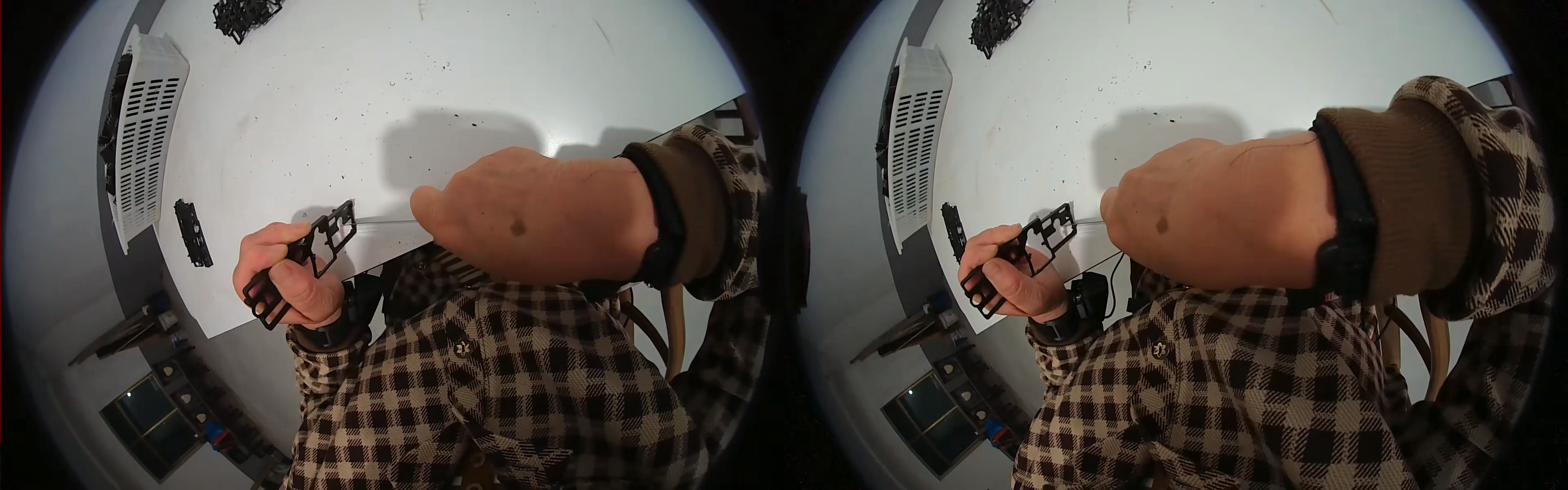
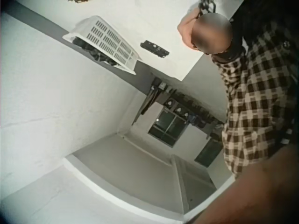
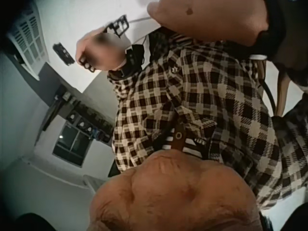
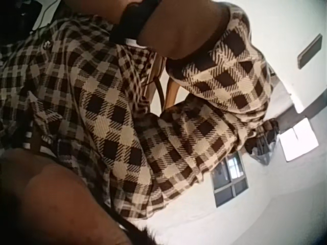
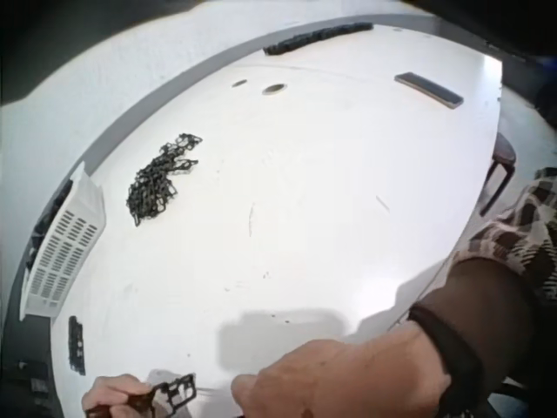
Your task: Trimming excess plastic from molded parts using a utility knife at a workstation.
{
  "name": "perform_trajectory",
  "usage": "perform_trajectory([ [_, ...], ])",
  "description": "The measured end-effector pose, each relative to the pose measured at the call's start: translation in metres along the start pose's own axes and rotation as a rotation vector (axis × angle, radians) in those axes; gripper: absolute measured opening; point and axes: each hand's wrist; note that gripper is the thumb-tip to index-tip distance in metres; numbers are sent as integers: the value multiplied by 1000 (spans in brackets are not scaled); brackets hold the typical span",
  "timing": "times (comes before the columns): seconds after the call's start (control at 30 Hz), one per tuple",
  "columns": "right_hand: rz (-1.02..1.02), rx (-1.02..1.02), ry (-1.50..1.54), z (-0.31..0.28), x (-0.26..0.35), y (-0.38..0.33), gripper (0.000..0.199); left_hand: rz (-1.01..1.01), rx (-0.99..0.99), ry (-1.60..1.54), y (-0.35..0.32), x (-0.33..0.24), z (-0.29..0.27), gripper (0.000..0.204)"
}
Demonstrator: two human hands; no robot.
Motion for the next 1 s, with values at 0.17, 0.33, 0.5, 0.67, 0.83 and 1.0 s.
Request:
perform_trajectory([
  [0.17, -45, -64, 30, 2, -1, -4, 3, -37, 3, 7, -3, -2, -1, 35],
  [0.33, -87, -129, 20, 6, -2, -4, 5, 16, -12, -18, -4, 5, -5, 31],
  [0.5, -121, -135, 86, 9, -4, -4, 7, 29, -23, -58, -6, 10, -10, 29],
  [0.67, -93, -29, 69, 4, 3, -3, 9, 101, 21, -144, -6, 11, -9, 27],
  [0.83, -154, -54, -18, 5, 6, 0, 11, 120, 16, -127, -7, 8, -8, 27],
  [1.0, -167, -31, -343, 16, 11, 0, 11, 111, 65, -111, -9, 4, -11, 30],
])
Point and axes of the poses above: each hand's wrist, its own y-axis towards the middle knuckle, its own z-axis out of the palm, x = y × z, and after that the axes turned 1 degree about y, right-handed
